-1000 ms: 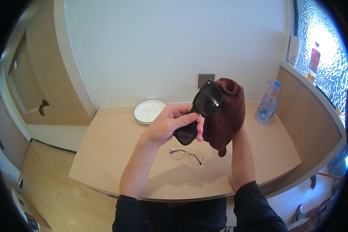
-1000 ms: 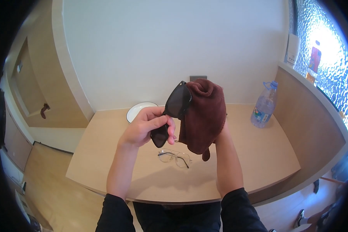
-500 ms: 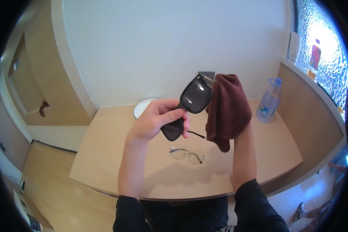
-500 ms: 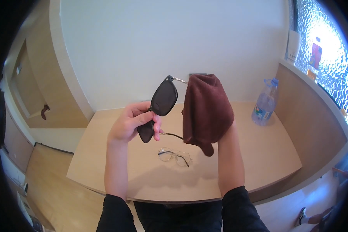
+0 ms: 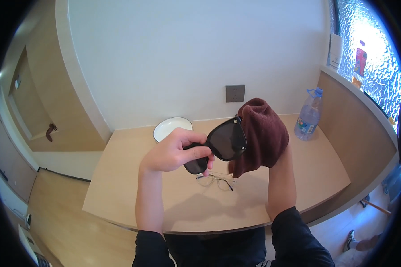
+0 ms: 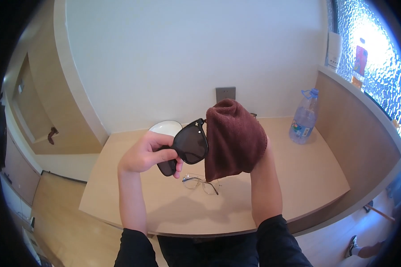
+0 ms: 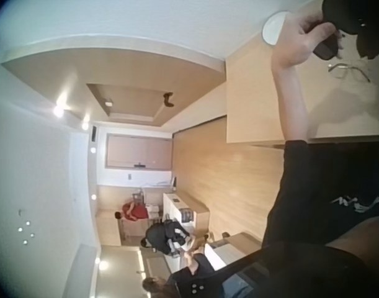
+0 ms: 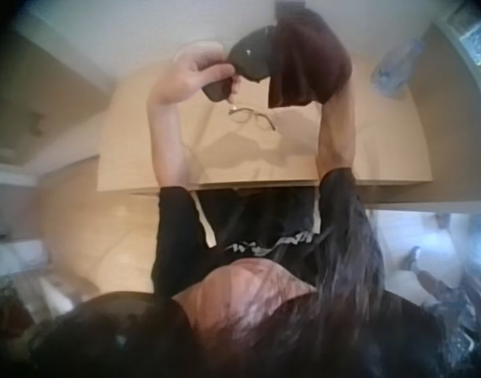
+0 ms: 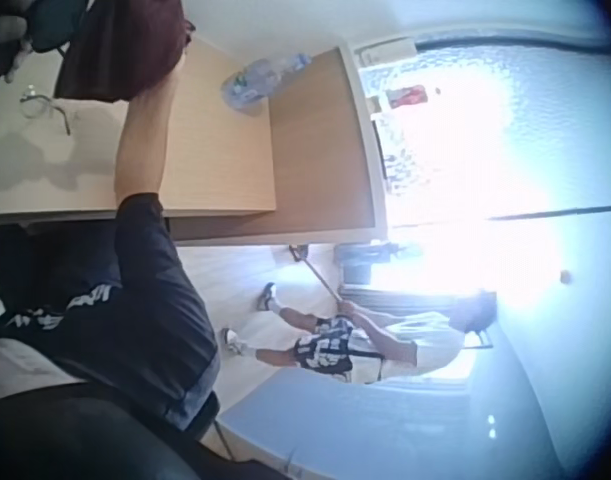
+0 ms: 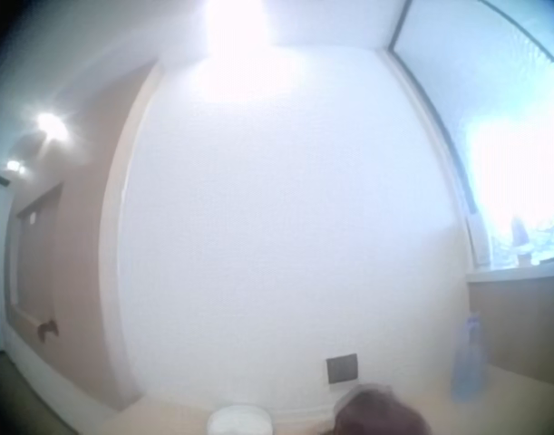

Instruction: The person wipes two pairs of sunglasses, a pair of eyeglasses, and a white plate with a brown cloth.

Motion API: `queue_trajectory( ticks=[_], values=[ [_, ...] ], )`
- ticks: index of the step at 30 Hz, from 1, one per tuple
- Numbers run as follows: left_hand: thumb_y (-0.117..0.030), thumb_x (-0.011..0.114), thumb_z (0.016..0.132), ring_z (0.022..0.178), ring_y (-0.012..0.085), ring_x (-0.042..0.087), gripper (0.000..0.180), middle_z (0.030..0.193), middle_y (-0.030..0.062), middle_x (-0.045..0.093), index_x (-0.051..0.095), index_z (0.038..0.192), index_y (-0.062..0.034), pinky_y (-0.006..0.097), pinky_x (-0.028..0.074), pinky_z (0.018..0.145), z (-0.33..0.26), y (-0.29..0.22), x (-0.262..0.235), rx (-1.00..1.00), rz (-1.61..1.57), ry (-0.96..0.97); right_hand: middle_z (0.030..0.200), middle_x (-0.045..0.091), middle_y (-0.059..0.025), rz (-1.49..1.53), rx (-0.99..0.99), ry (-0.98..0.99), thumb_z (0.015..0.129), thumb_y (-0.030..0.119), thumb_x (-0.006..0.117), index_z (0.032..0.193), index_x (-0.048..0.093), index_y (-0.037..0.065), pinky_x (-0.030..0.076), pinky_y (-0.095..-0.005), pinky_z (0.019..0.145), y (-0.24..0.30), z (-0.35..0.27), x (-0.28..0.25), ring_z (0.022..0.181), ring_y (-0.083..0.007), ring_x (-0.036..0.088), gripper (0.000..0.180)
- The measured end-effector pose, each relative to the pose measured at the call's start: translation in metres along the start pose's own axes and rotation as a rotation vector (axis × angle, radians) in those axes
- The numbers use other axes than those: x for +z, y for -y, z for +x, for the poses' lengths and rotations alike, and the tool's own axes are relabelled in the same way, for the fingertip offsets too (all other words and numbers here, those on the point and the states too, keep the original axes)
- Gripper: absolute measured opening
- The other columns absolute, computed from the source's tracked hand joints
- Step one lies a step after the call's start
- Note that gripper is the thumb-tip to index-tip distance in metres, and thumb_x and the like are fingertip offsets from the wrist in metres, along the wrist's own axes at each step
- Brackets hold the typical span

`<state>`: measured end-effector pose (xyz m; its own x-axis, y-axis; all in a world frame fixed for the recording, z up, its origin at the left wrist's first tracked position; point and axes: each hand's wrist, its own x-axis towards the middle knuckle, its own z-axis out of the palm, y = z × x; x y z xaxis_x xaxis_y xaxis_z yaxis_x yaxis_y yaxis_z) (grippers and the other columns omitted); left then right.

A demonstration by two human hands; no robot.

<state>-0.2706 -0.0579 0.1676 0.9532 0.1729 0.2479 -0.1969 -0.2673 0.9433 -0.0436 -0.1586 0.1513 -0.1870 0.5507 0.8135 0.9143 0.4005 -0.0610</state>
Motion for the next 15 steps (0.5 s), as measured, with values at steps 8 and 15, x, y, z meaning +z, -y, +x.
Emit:
queue_trajectory(
  ticks=[8, 15],
  values=[
    [-0.005, 0.051, 0.089, 0.063, 0.0177, 0.062, 0.014, 0.073, 0.0096, 0.062, 0.059, 0.087, 0.007, 0.029, 0.051, 0.058, -0.001, 0.006, -0.007, 0.108, -0.039, -0.072, 0.083, 0.06, -0.0071, 0.314, 0.071, -0.068, 0.072, 0.01, 0.066, 0.092, 0.06, 0.007, 0.048, -0.0287, 0.074, 0.002, 0.013, 0.005, 0.078, -0.0211, 0.057, 0.021],
    [-0.007, 0.05, 0.09, 0.064, 0.0187, 0.062, 0.015, 0.076, 0.0093, 0.062, 0.058, 0.088, 0.0045, 0.029, 0.051, 0.06, 0.005, 0.007, -0.007, 0.153, -0.138, -0.14, 0.074, 0.056, -0.005, 0.462, 0.211, -0.156, 0.074, 0.015, 0.063, 0.078, 0.056, 0.005, 0.041, -0.0273, 0.059, 0.003, 0.026, 0.0, 0.066, -0.0153, 0.053, 0.013]
  ],
)
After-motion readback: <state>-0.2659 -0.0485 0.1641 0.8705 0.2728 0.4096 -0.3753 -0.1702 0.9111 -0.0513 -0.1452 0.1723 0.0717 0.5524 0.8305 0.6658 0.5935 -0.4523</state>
